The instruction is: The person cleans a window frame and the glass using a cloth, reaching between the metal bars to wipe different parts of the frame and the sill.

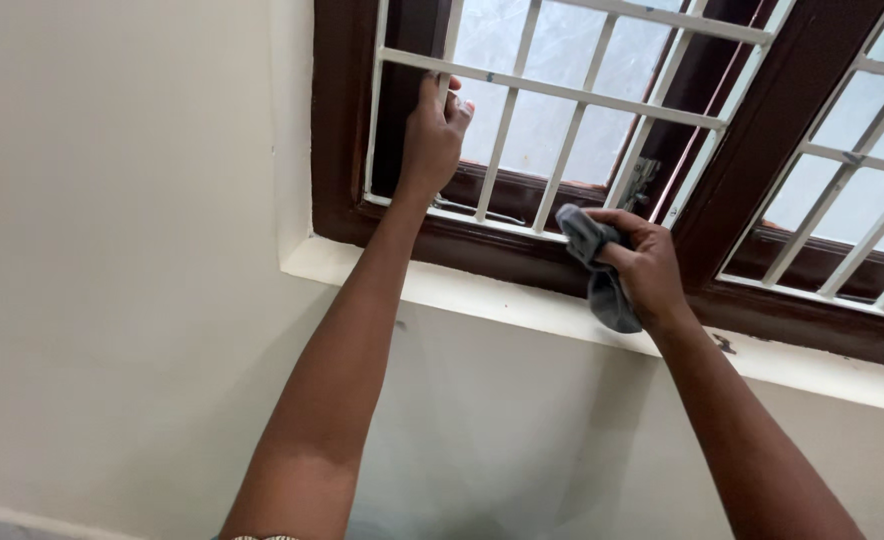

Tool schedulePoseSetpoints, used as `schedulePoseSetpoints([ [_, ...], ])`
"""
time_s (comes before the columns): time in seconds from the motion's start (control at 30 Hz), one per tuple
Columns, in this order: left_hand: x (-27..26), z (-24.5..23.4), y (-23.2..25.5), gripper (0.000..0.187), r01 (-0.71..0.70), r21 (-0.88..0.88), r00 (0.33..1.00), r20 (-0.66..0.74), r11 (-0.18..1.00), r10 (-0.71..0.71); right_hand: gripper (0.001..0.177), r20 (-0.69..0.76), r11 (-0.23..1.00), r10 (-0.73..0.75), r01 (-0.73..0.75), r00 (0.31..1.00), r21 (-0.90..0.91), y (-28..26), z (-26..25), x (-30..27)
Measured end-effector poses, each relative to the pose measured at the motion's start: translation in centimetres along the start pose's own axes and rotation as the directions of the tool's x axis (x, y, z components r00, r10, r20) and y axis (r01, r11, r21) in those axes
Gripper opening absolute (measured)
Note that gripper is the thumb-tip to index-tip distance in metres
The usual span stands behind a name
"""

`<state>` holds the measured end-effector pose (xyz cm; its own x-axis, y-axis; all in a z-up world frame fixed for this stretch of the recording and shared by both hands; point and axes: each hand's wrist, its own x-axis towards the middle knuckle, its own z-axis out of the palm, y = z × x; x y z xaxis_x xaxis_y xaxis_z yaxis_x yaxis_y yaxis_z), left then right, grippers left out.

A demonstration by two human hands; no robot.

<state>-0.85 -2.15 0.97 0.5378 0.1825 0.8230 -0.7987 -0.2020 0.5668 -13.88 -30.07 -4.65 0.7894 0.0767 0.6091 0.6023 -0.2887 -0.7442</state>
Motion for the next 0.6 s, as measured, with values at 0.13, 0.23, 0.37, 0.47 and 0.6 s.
schedulePoseSetpoints([
  [0.13,-4.4,1.4,1.1,0.063,-0.302,0.566,0.750,-0.355,0.767,0.558,0.037,0.131,0.954,-0.122,0.080,0.984,0.289,-0.2,1.5,4.3],
  [0.23,-5.9,0.9,2.5,0.068,-0.495,0.536,0.715,-0.197,0.684,0.671,0.031,0.252,0.820,-0.085,-0.076,0.964,0.567,-0.2,2.7,6.2],
  [0.37,-7.1,1.8,3.4,0.043,-0.561,0.407,0.809,0.083,0.721,0.583,0.036,0.248,0.785,-0.149,-0.037,0.957,0.618,-0.6,3.3,6.5],
  [0.47,-6.5,1.7,3.0,0.026,-0.502,0.231,0.865,0.125,0.833,0.486,0.037,0.204,0.800,-0.215,0.053,0.955,0.597,-0.3,2.9,5.5],
  [0.6,-6.4,1.5,2.5,0.018,-0.436,-0.002,0.897,0.070,0.900,0.436,0.062,0.008,0.879,-0.435,0.423,0.900,0.220,0.9,3.2,5.4],
])
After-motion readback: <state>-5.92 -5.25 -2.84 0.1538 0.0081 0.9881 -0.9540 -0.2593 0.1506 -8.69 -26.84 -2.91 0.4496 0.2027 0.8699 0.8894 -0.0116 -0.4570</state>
